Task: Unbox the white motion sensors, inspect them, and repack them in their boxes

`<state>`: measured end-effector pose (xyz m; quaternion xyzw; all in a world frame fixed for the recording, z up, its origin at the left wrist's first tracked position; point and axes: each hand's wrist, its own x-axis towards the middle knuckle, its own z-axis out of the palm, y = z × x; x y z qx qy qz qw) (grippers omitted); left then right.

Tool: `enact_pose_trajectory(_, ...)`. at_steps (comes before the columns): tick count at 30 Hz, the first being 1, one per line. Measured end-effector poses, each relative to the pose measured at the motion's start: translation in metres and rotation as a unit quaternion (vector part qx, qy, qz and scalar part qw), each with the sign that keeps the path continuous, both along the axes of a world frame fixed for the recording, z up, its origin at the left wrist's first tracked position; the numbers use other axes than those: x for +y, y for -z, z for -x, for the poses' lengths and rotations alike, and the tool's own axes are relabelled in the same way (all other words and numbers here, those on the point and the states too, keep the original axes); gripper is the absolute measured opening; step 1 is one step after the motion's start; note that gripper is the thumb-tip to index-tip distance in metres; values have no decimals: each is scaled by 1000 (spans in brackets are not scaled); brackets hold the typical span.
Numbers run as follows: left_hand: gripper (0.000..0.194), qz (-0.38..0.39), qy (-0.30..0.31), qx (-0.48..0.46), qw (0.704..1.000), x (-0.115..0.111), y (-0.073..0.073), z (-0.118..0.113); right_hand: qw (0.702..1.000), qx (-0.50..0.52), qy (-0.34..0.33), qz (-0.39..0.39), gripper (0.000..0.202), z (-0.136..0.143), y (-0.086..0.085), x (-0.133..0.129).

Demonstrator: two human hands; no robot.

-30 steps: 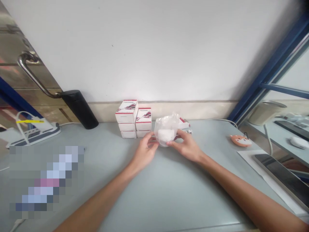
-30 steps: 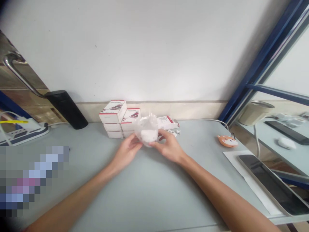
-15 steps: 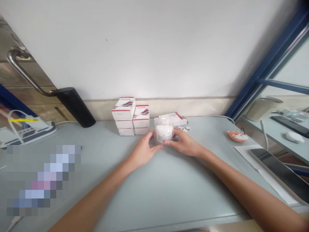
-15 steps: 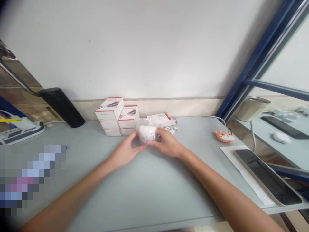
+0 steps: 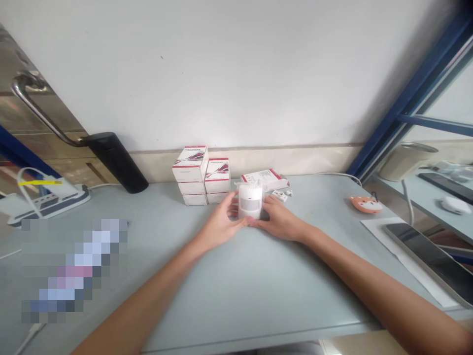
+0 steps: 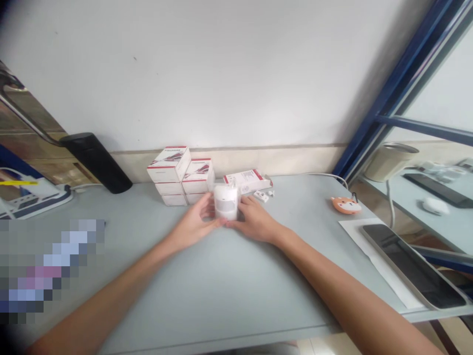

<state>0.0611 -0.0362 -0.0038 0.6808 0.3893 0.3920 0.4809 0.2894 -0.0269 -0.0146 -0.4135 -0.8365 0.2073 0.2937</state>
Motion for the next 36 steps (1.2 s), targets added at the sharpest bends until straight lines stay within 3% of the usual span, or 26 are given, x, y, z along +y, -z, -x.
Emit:
enact_pose_trajectory(5,52,27,-49,-15,998,0,-6,-3,999,11,-19,33,31,-2,-4,0)
enact_pose_trajectory(10,51,144,-107,-161,971,-4,-21,-6,983,131,21,130,27,-7,-23,-1)
enact_pose_trajectory(15,48,217,-62,-302,926,-8,-27,-6,931,337,98,99,29,-7,-39,-5)
enact_pose_trajectory(18,45,213,-52,-338,916,-10,-29,-6,920,353,65,155,43,-2,-42,-12)
enact_pose_trajectory(21,44,195,-48,-347,916,-13,-31,-8,914,317,6,253,56,8,-41,-21)
enact_pose_trajectory(28,41,175,-88,-338,920,-11,-31,-8,887,356,8,295,53,20,-36,-26)
enact_pose_trajectory(33,49,174,-73,-315,930,-11,-27,-9,891,391,63,223,41,24,-27,-22)
enact_pose_trajectory(36,81,102,-86,-245,960,-13,-23,-9,882,425,92,179,39,21,-29,-20)
